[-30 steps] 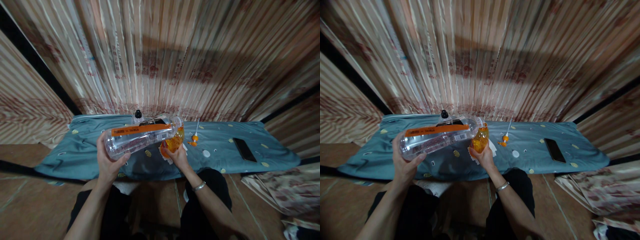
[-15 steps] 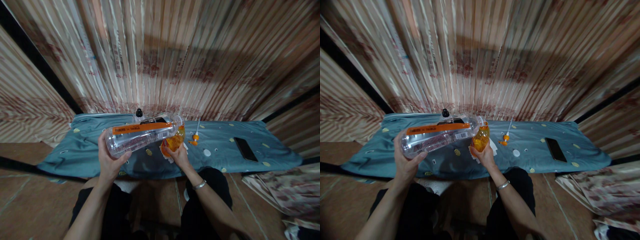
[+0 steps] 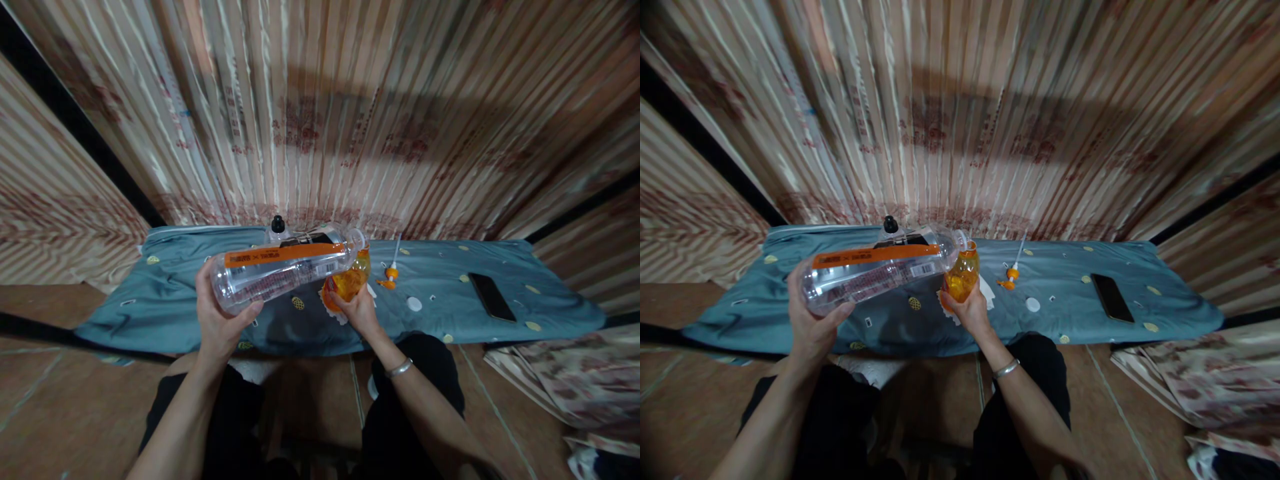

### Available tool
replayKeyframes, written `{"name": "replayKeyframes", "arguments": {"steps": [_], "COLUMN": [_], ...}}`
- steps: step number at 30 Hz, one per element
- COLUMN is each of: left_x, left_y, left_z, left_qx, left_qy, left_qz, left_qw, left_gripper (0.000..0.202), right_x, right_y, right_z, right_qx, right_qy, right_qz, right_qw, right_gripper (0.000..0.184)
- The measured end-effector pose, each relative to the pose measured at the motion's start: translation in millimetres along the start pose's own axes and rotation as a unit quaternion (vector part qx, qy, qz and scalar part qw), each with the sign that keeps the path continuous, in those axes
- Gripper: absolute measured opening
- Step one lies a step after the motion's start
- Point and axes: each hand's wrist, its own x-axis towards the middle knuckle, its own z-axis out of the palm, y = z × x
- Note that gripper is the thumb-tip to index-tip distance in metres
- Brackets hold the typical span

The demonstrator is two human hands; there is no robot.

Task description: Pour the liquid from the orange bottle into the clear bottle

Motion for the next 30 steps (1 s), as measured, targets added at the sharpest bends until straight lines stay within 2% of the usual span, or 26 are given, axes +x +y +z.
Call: {"name": "replayKeyframes", "arguments": {"steps": [21, 30], "left_x": [-0.6, -0.3], "left_y": [-1.8, -3.0], "left_z": [-0.6, -1.2], "left_qx": [0.004, 0.008], "left_qy": [-0.002, 0.000], "left_qz": [-0.015, 0.007], "left_qw": [1.000, 1.000], "left_gripper": [0.094, 0.093], "right_x": [-1.4, -0.2], "right_y": [-3.0, -0.8], "right_z": [-1.0, 0.0], "right_qx": [-0.013, -0.003], "right_qy": [0.004, 0.003], "right_qz": [-0.006, -0.005], "right_qw": [1.000, 1.000], "right_gripper": [0.078, 0.080]}}
